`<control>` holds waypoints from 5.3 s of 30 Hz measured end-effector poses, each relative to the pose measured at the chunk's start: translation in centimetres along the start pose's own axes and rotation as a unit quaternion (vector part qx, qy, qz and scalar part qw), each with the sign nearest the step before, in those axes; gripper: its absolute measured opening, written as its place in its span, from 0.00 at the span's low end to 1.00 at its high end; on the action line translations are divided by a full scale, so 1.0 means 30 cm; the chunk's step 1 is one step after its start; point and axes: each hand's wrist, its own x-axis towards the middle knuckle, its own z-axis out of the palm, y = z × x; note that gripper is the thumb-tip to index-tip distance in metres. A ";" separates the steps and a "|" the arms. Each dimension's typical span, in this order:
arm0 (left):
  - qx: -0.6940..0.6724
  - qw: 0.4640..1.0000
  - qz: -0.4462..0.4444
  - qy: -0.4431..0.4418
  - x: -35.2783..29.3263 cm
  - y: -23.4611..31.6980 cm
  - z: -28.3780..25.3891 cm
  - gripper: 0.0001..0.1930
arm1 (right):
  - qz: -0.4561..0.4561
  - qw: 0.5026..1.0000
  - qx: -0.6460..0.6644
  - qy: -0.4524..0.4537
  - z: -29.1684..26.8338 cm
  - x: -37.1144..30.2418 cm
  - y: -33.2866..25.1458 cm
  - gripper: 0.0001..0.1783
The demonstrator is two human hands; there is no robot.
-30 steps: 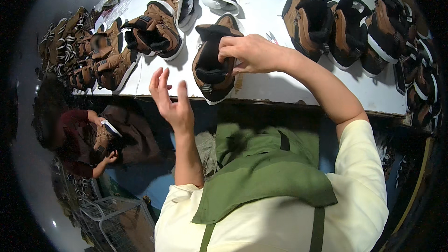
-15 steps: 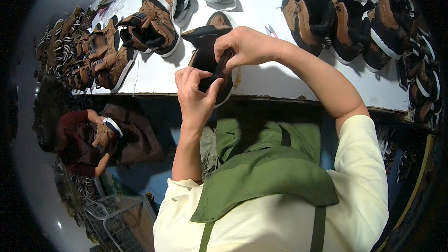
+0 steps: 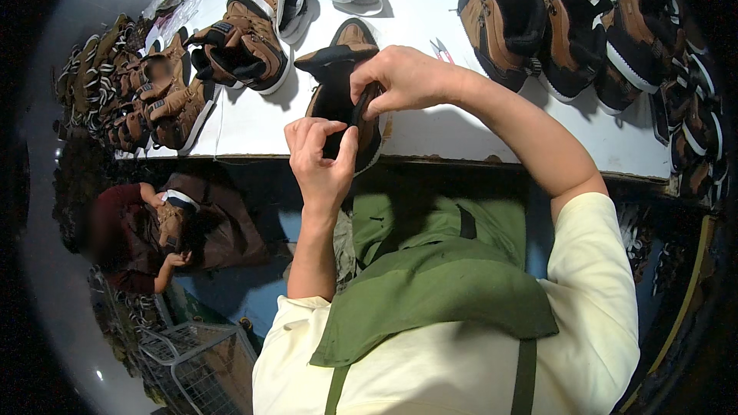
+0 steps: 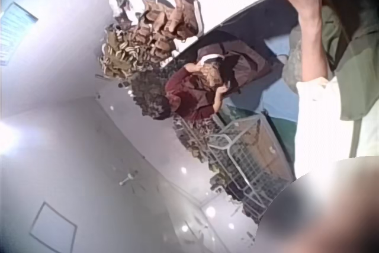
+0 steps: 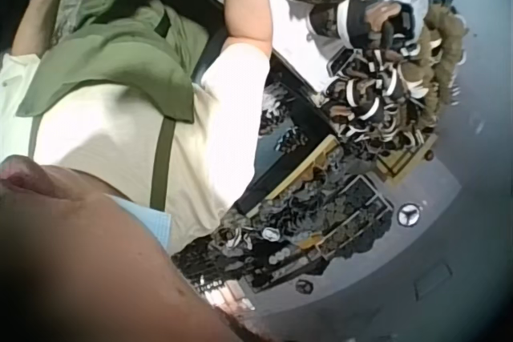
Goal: The person assembles brown hiking boots by inserting insoles, attaching white midsoles, and applying adhesive strips. The person handles each shoe one at a time, turning them over and pressing components together before placing them on a table with other boots.
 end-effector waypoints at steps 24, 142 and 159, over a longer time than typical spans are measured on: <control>-0.007 1.000 -0.031 0.003 -0.035 0.026 -0.002 0.14 | 0.009 0.999 -0.038 0.012 0.044 -0.021 -0.065 0.11; -0.028 0.985 0.170 -0.001 -0.027 0.160 0.203 0.16 | 0.212 0.850 0.396 0.275 -0.020 -0.040 0.174 0.18; -0.213 0.969 0.089 0.091 0.027 0.093 0.103 0.15 | 0.184 0.894 0.259 0.315 -0.030 -0.009 0.027 0.12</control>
